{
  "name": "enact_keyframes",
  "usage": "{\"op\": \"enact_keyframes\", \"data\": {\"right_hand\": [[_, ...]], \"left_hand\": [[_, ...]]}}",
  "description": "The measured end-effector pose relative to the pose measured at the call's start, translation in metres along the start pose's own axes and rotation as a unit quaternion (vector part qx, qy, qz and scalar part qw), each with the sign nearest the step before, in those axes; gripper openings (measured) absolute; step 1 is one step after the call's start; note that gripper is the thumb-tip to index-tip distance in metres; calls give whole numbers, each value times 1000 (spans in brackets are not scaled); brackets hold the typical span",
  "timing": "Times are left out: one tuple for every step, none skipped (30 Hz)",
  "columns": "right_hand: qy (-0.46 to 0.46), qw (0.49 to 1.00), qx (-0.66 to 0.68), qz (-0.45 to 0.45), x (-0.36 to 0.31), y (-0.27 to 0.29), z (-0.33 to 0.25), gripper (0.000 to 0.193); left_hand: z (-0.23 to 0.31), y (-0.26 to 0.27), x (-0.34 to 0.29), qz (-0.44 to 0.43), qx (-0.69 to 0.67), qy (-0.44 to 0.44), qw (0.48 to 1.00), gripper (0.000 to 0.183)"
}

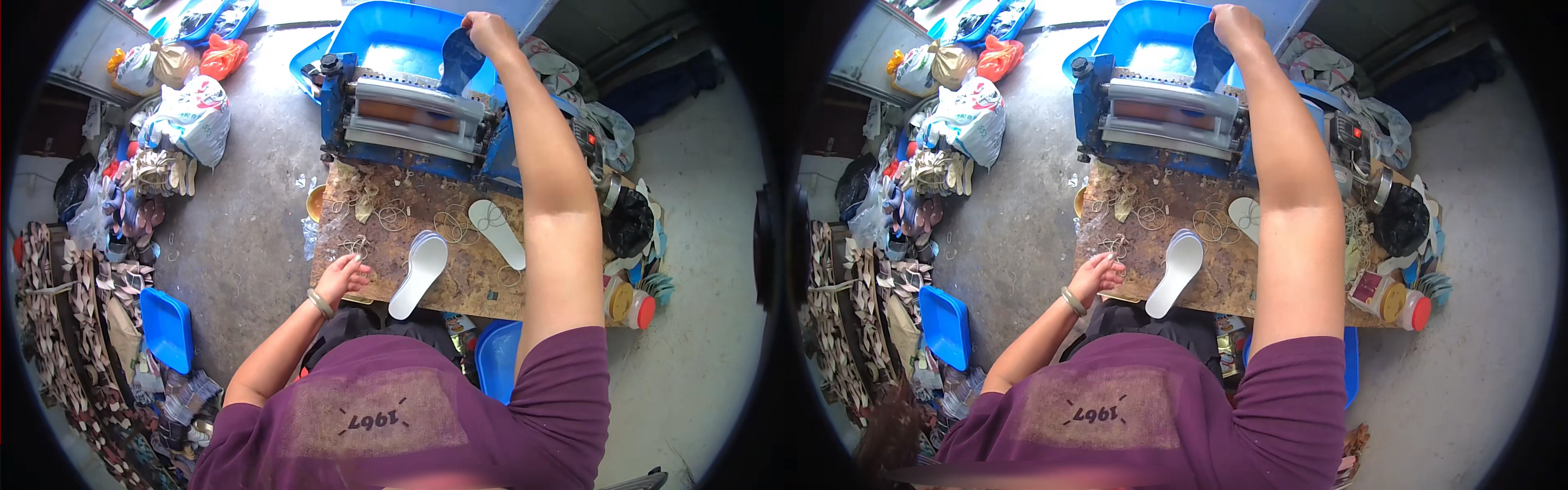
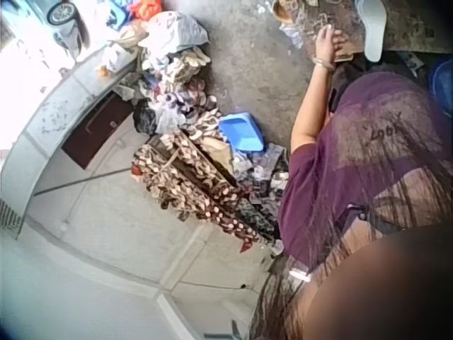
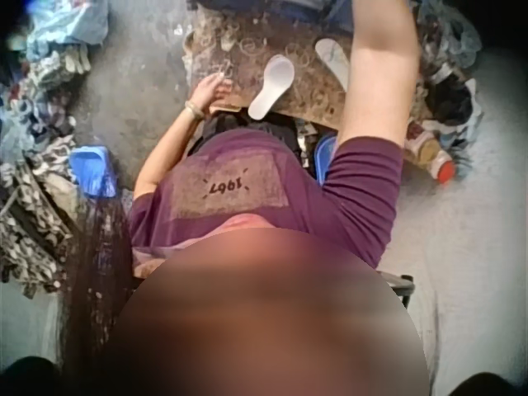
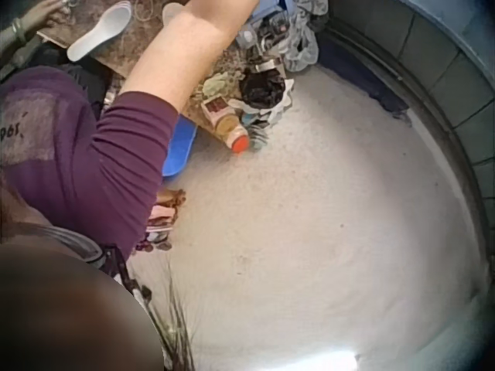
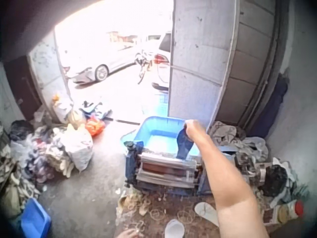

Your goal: Trim excess material from shoe insoles and sort them into organized piles and containers.

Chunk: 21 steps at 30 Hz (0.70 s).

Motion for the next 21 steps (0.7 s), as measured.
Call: {"op": "enact_keyframes", "data": {"right_hand": [[25,999,0,20,0,12,3,22],[21,999,-6,25,-3,18,10,22],[35,998,-21,50,-6,28,5,22],[50,995,-38,75,-10,42,-5,22],[49,995,-41,79,-11,56,-8,22],[19,993,-14,113,-12,86,-18,21],[-13,989,11,146,-16,121,-29,23],[-30,989,17,143,-20,151,-45,26],[-21,986,-14,163,-22,177,-47,25],[-5,982,-41,183,-18,197,-52,24],[18,975,-52,213,-19,218,-58,23],[43,967,-62,243,-20,238,-66,22],[62,959,-69,267,-25,261,-70,21],[82,951,-76,290,-30,283,-73,21],[88,947,-67,300,-35,304,-84,19],[92,944,-60,311,-44,324,-94,18],[89,944,-61,313,-47,337,-100,18],[117,945,-59,299,-51,347,-109,18],[144,946,-56,284,-56,351,-117,17],[141,947,-58,284,-61,346,-119,17],[122,965,-14,232,-59,325,-121,18]], "left_hand": [[8,-8,1,-6,4,-2,1000,36],[21,-17,1,-16,15,-26,999,36],[33,-23,0,-21,23,-50,998,36],[41,-29,-1,-24,25,-54,998,36],[52,-36,-3,-33,36,-78,996,36],[62,-38,-5,-37,45,-104,993,36],[69,-40,-3,-42,55,-117,991,36],[74,-40,-5,-42,55,-118,991,36],[84,-47,-8,-54,55,-137,988,35],[97,-50,-11,-59,53,-158,984,35],[108,-50,-14,-46,57,-181,981,34],[123,-49,-18,-42,50,-202,977,34],[140,-50,-24,-30,51,-226,972,34],[158,-50,-29,-18,52,-250,967,34],[177,-47,-34,-5,57,-283,957,35],[197,-45,-37,5,64,-315,947,35],[216,-43,-40,17,53,-343,938,37],[240,-45,-51,35,73,-393,916,43],[260,-47,-57,57,68,-412,907,49],[275,-50,-61,78,62,-430,897,54],[282,-55,-56,78,63,-431,897,54]]}}
Point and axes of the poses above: each hand's wrist, its own x-axis towards the middle knuckle, its own y-axis out of the back of the hand, z = x × y, the point moved 10 cm from there along x, towards the middle knuckle, and after that the axes turned 7 degrees about x, right-handed, at the moved point
